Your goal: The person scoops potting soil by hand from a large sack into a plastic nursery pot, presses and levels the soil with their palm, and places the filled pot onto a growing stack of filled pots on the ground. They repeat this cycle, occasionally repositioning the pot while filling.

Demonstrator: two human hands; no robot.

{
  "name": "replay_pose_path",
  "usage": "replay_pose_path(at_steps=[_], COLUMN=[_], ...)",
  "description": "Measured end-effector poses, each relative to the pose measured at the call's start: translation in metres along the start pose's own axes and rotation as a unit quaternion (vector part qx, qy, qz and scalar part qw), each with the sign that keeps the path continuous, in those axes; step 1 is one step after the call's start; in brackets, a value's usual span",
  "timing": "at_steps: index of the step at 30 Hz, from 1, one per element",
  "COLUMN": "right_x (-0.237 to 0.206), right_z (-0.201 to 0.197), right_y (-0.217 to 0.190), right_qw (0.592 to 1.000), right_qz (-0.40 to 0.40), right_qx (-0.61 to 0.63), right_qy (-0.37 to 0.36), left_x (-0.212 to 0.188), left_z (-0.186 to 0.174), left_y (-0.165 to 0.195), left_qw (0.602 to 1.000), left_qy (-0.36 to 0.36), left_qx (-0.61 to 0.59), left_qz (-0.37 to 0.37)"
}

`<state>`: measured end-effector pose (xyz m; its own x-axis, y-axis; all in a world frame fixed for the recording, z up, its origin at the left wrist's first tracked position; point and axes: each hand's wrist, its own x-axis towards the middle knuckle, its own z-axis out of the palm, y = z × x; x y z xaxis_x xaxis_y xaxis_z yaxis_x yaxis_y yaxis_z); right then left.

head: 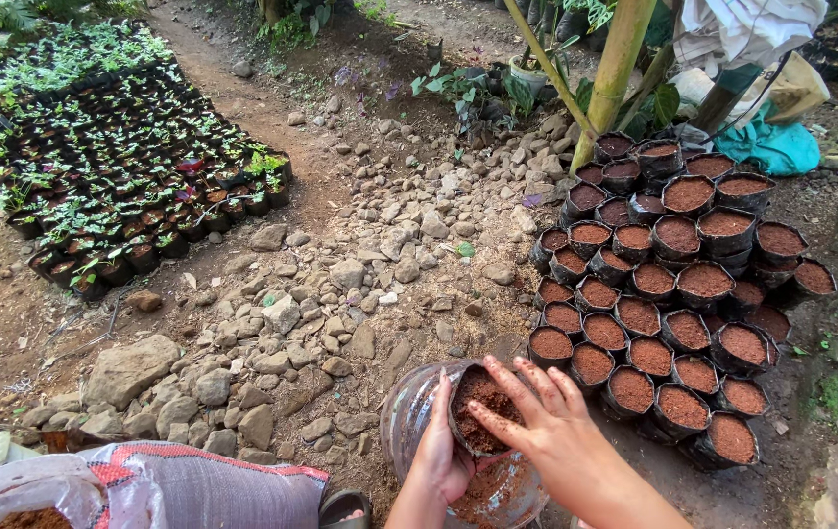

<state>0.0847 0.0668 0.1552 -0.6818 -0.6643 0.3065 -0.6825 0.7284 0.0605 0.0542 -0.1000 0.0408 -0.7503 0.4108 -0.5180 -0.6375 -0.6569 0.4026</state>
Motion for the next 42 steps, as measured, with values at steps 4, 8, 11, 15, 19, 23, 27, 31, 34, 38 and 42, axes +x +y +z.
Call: replay_pose_path(at_steps=[4,8,11,15,19,23,27,31,34,38,42], right_x=[0.004,0.006,0.005,0.003,0.001,-0.002,-0.003,0.000,0.005,0.006,0.002], right_z=[-0.001,-0.001,-0.003,-0.004,-0.004,-0.003,-0.001,0.001,0.002,-0.006,-0.012], right_y=[-0.005,-0.009,-0.011,-0.012,-0.010,-0.006,-0.003,-0.004,-0.005,0.005,0.013], right_qw=[1.000,1.000,1.000,0.999,0.998,0.998,0.999,0.999,1.000,0.999,0.991], right_qz=[-0.008,-0.012,-0.021,-0.037,-0.059,-0.050,-0.028,-0.006,0.006,0.036,0.064], right_qx=[0.013,0.012,0.014,0.028,0.030,0.030,0.019,0.007,-0.001,0.008,0.017], right_qy=[0.015,0.019,0.010,-0.019,-0.011,-0.003,0.002,0.041,0.007,-0.024,-0.113], left_x=[0.000,0.001,0.002,0.005,0.004,0.001,0.000,0.004,0.007,0.007,0.002], left_z=[0.000,-0.001,-0.003,-0.006,-0.007,-0.005,-0.005,-0.006,-0.007,-0.004,-0.001], left_y=[0.000,-0.002,-0.004,-0.002,0.001,0.001,-0.003,-0.008,-0.011,-0.009,-0.005], left_qw=[1.000,0.999,0.999,1.000,1.000,1.000,1.000,1.000,0.999,1.000,0.999], left_qy=[0.013,-0.012,-0.009,0.006,0.021,0.013,0.002,-0.011,-0.029,0.003,0.029], left_qx=[0.019,0.026,0.030,0.016,0.006,0.001,0.008,-0.001,-0.013,-0.014,-0.025], left_qz=[-0.017,-0.015,-0.009,-0.002,0.004,-0.002,-0.009,-0.009,0.003,-0.008,-0.002])
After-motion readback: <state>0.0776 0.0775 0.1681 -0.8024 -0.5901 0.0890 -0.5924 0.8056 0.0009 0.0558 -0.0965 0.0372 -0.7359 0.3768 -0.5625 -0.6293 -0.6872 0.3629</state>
